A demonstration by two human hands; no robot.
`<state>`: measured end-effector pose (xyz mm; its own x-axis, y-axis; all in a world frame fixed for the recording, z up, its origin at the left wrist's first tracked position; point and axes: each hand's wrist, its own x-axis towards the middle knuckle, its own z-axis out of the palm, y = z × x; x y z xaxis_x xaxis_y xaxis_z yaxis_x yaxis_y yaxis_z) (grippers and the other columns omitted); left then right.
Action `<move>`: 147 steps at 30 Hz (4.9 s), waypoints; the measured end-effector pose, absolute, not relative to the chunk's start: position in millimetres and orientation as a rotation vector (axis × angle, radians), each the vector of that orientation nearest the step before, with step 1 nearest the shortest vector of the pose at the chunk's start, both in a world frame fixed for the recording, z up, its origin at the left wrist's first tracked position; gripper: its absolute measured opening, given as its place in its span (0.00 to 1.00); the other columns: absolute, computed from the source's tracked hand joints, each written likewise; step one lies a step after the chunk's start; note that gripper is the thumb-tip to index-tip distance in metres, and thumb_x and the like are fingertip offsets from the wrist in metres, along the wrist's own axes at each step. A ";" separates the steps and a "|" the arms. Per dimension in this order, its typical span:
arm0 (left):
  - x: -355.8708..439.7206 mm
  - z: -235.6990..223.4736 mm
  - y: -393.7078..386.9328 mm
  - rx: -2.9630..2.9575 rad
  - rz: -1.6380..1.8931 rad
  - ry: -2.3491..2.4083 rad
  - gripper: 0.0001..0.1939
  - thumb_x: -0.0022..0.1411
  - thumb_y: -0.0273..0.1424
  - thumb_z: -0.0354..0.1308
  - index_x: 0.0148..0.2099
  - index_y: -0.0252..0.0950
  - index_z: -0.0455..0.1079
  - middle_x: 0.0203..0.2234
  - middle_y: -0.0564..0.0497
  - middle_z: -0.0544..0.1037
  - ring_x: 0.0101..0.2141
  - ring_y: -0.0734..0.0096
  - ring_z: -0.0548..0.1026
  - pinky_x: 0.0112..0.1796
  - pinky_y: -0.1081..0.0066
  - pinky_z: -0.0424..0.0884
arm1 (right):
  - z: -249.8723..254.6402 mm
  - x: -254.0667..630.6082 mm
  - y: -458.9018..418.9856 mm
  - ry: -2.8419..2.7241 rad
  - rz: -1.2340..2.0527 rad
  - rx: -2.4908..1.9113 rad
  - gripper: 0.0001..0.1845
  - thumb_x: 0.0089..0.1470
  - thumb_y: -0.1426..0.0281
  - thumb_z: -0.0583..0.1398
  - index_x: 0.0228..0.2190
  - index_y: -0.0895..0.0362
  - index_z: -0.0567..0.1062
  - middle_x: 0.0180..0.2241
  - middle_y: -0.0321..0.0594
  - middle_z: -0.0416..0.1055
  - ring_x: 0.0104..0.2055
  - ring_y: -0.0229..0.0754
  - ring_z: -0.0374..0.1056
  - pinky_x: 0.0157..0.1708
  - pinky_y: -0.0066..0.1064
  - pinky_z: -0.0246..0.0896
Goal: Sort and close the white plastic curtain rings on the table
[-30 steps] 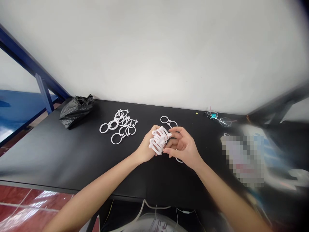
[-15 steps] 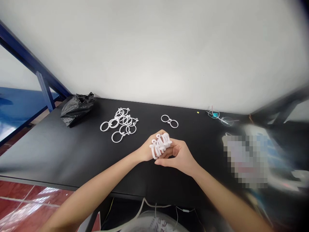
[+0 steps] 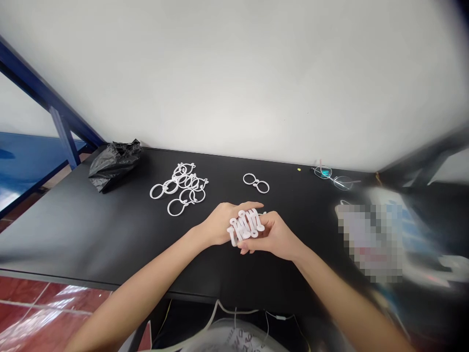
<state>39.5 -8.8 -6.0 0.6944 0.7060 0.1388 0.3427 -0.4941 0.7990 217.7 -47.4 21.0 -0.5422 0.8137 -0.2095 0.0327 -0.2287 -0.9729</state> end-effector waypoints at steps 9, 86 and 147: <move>41.7 -12.8 -13.1 2.417 0.461 0.718 0.39 0.54 0.27 0.57 0.68 0.41 0.53 0.29 0.55 0.79 0.24 0.71 0.74 0.27 0.75 0.65 | 16.2 217.0 -43.1 -1.349 2.139 -1.085 0.18 0.48 0.59 0.68 0.31 0.63 0.81 0.33 0.46 0.81 0.27 0.41 0.79 0.19 0.21 0.69; 39.9 -2.7 -10.7 1.845 0.707 0.832 0.14 0.51 0.29 0.61 0.42 0.33 0.71 0.29 0.54 0.77 0.27 0.72 0.73 0.30 0.74 0.69 | 11.9 200.1 -58.5 -1.462 1.511 -1.004 0.13 0.50 0.61 0.68 0.26 0.58 0.78 0.22 0.36 0.74 0.23 0.39 0.72 0.27 0.33 0.75; -110.6 64.4 57.4 2.052 0.021 1.598 0.18 0.56 0.45 0.53 0.37 0.35 0.73 0.20 0.53 0.72 0.23 0.69 0.69 0.25 0.74 0.58 | 8.6 235.8 -21.8 -1.016 1.371 -1.228 0.15 0.48 0.57 0.69 0.33 0.55 0.79 0.41 0.44 0.78 0.25 0.34 0.71 0.25 0.26 0.67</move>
<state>-110.6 57.4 64.4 0.2987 0.9045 -0.3043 0.8960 -0.1561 0.4157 235.8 -21.8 8.6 0.0073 0.9875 -0.1577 -0.1371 -0.1553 -0.9783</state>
